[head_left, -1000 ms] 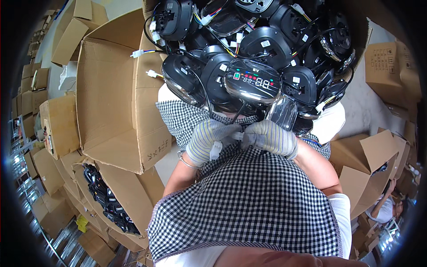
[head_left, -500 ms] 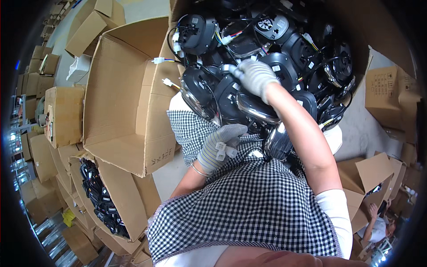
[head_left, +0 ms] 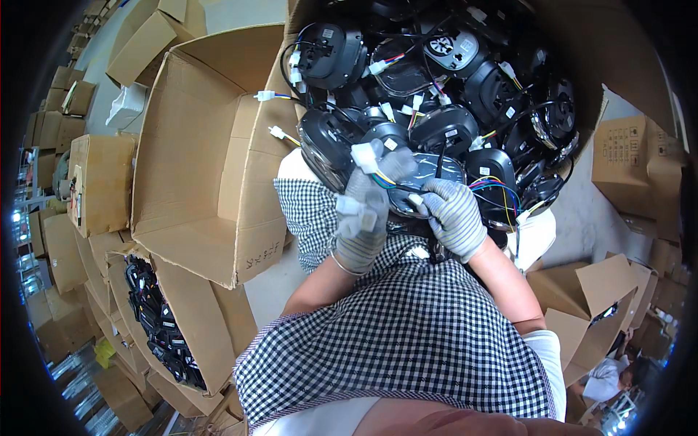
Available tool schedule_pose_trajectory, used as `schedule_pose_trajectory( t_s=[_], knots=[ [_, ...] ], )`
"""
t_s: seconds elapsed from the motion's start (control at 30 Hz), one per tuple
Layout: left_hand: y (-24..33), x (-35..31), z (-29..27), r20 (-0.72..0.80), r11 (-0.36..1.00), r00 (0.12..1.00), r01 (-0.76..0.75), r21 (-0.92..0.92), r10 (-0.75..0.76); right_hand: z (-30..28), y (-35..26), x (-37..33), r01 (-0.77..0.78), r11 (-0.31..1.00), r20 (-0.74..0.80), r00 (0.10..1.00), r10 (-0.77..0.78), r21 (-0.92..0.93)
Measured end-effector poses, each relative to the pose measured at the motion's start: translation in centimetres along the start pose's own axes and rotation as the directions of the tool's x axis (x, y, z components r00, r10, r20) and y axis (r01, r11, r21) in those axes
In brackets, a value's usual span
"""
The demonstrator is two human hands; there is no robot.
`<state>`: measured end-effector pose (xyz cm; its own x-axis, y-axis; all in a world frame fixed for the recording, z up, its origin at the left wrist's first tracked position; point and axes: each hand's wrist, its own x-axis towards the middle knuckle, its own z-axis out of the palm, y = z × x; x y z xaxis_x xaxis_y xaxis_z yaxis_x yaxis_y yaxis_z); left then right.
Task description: The person inspects digital instrument clusters and wiring harnesses in a manufacturing warehouse while wearing gloves.
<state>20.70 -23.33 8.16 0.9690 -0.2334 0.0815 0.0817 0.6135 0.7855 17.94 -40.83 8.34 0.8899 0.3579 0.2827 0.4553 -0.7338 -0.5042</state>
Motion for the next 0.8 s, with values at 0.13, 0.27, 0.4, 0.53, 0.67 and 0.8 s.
schedule_pose_trajectory(
  t_s=[0.13, 0.27, 0.4, 0.53, 0.67, 0.8],
  knots=[
    [-0.6, -2.0, 0.2, 0.129, 0.969, 0.985, -0.135, 0.205, 0.110, -1.2, -0.4, -1.2, -0.048, 0.999, 0.033, 0.998, 0.047, 0.026],
    [-1.0, -2.4, -1.7, 0.033, 0.981, 0.984, 0.168, 0.100, -0.172, -4.0, -0.2, -1.8, -0.297, 0.752, 0.130, 0.953, 0.275, 0.588],
    [0.2, -2.6, -1.3, 0.083, 0.788, 0.982, 0.086, 0.609, -0.171, -7.4, -0.9, 0.2, -0.558, 0.534, 0.440, 0.830, 0.344, 0.636],
    [0.6, -2.5, -0.4, 0.054, 0.803, 0.978, 0.135, 0.580, -0.203, -6.9, -1.1, 1.7, -0.297, 0.875, 0.333, 0.928, 0.170, 0.382],
    [1.5, -1.4, -0.2, 0.100, 0.596, 0.942, 0.117, 0.795, -0.319, -8.7, -0.7, 2.3, -0.211, 0.956, 0.497, 0.864, 0.086, 0.202],
    [1.3, -1.5, -1.4, 0.352, 0.565, 0.879, -0.120, 0.816, -0.322, -8.7, 0.3, 2.7, -0.276, 0.914, 0.738, 0.673, -0.037, 0.298]
  ],
)
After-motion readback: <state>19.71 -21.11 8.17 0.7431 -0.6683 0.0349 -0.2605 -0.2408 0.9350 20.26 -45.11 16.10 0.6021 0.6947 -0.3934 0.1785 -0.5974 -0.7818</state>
